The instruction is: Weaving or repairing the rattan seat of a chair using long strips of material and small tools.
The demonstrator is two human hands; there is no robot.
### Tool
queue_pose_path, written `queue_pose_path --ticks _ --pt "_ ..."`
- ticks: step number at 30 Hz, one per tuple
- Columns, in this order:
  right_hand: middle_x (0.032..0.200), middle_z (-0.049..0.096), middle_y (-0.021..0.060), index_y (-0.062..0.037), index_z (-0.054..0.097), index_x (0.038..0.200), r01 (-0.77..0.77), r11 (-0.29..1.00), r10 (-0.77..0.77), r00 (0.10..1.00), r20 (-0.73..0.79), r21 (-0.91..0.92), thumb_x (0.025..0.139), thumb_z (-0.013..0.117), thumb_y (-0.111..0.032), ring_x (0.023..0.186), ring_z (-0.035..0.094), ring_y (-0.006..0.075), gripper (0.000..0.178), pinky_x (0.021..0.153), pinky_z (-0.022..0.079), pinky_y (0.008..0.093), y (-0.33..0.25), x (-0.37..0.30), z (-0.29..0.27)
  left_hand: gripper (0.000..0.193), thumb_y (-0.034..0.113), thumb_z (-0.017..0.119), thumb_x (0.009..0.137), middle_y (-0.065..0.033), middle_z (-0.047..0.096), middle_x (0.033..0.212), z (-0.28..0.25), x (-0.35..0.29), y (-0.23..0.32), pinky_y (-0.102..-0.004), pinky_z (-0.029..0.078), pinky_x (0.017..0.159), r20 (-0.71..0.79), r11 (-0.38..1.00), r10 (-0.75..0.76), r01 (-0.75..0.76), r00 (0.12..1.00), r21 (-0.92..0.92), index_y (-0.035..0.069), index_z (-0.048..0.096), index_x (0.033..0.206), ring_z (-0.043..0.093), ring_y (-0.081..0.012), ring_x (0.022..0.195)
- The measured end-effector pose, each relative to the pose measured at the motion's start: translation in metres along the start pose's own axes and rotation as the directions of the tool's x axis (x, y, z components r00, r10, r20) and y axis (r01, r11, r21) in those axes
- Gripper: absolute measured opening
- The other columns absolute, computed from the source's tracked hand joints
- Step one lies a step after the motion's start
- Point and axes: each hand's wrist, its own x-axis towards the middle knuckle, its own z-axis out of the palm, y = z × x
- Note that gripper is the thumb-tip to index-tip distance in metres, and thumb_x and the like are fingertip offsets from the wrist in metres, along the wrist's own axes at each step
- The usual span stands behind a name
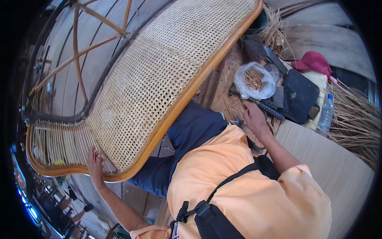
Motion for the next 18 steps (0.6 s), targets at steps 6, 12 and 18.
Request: queue_pose_path --ticks 6,12,18 --pt "0.067 0.055 0.0042 -0.0018 0.059 0.098 -0.193 0.630 0.234 0.971 0.054 0.752 0.088 0.051 -0.015 0.057 0.055 0.0067 0.018 0.051 0.043 0.0231 -0.018 0.080 0.007 0.043 0.008 0.042 0.087 -0.0064 0.055 0.092 0.022 0.006 0.010 -0.0239 0.043 0.060 -0.144 0.995 0.045 -0.057 0.989 -0.078 0.004 0.042 0.130 0.050 -0.0120 0.067" --pt "0.082 0.062 0.0127 -0.0047 0.060 0.098 0.070 0.925 0.042 0.958 -0.284 0.373 0.085 0.053 -0.013 0.075 0.062 0.0232 0.017 0.067 0.048 0.0341 0.027 0.151 0.064 0.045 0.000 0.042 0.083 -0.0054 0.051 0.082 0.042 0.007 -0.015 -0.0246 0.043 0.062 -0.151 0.993 0.108 -0.099 0.983 0.068 0.004 0.045 0.127 0.049 -0.0125 0.066" --pt "0.095 0.059 0.0118 -0.0092 0.061 0.093 0.051 0.947 -0.206 0.852 -0.481 -0.316 0.082 0.049 -0.012 0.094 0.056 0.0296 0.017 0.076 0.046 0.0387 0.045 0.225 0.031 0.048 0.000 0.046 0.078 -0.0043 0.049 0.076 0.037 0.012 -0.024 -0.0252 0.042 0.061 -0.079 0.999 -0.012 0.009 0.997 -0.043 0.003 0.046 0.126 0.048 -0.0132 0.064"
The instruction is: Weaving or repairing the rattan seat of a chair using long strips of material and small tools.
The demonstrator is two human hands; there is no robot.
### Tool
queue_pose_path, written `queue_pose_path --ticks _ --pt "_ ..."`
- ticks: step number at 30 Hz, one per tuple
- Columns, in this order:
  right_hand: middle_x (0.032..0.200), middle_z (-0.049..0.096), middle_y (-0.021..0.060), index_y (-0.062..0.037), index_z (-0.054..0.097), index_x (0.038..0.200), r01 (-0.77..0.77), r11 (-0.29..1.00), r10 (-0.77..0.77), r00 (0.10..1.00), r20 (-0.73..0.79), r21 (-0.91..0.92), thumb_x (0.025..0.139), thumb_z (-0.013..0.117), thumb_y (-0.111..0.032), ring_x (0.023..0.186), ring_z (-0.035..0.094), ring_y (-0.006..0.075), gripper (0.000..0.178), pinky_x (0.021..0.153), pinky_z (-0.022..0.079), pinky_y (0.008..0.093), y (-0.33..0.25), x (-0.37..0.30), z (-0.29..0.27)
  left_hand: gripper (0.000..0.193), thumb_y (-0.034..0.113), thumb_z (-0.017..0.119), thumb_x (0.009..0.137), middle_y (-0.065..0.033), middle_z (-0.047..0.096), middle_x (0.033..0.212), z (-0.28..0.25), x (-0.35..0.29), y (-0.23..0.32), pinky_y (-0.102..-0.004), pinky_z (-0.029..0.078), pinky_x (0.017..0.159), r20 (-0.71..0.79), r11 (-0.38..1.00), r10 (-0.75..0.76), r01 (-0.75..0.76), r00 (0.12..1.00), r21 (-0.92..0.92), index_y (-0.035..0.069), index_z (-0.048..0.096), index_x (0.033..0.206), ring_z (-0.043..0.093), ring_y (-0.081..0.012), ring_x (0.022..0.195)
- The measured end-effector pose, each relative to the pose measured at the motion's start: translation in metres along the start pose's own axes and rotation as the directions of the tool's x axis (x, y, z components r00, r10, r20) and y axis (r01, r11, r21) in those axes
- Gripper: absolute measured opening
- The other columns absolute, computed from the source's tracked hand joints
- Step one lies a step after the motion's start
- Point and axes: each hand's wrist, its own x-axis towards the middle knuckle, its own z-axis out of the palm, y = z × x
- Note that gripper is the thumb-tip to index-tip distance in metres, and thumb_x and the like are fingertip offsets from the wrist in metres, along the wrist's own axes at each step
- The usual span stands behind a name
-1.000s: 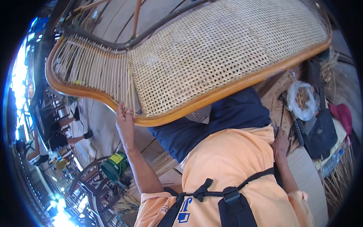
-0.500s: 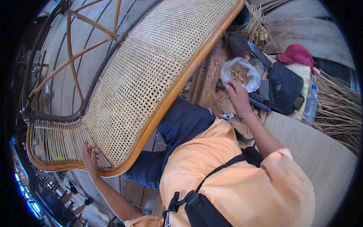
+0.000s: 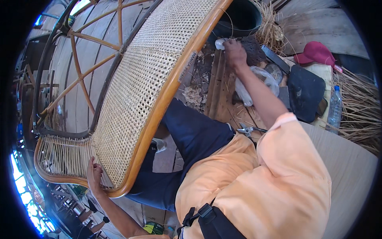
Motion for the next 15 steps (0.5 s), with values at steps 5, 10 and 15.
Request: queue_pose_path --ticks 5,10,15 --pt "0.097 0.059 0.0091 -0.0140 0.063 0.094 0.064 0.936 0.033 0.963 0.267 -0.347 0.081 0.047 -0.014 0.098 0.054 0.0281 0.020 0.078 0.043 0.0406 0.011 0.044 -0.001 0.045 0.008 0.053 0.077 -0.0031 0.049 0.070 0.016 0.008 0.033 -0.0268 0.042 0.060 0.025 0.915 0.196 -0.192 0.980 0.354 -0.002 0.048 0.120 0.048 -0.0136 0.063" --pt "0.097 0.060 0.0095 -0.0127 0.065 0.092 0.060 0.939 0.085 0.914 0.397 -0.338 0.081 0.049 -0.014 0.097 0.056 0.0283 0.020 0.078 0.044 0.0418 0.017 0.062 0.009 0.035 0.017 0.052 0.082 -0.0026 0.054 0.073 0.007 0.028 0.029 -0.0272 0.043 0.061 0.053 0.989 0.111 -0.116 0.992 0.087 -0.001 0.055 0.112 0.049 -0.0123 0.064" --pt "0.091 0.063 0.0105 -0.0140 0.065 0.091 -0.074 0.935 0.242 0.848 0.472 -0.346 0.080 0.052 -0.017 0.094 0.058 0.0273 0.018 0.081 0.044 0.0453 0.012 0.066 0.074 0.041 0.021 0.051 0.085 -0.0077 0.056 0.094 -0.047 0.043 0.022 -0.0272 0.045 0.071 -0.019 0.999 -0.037 0.037 0.999 -0.020 0.003 0.049 0.121 0.053 -0.0134 0.080"
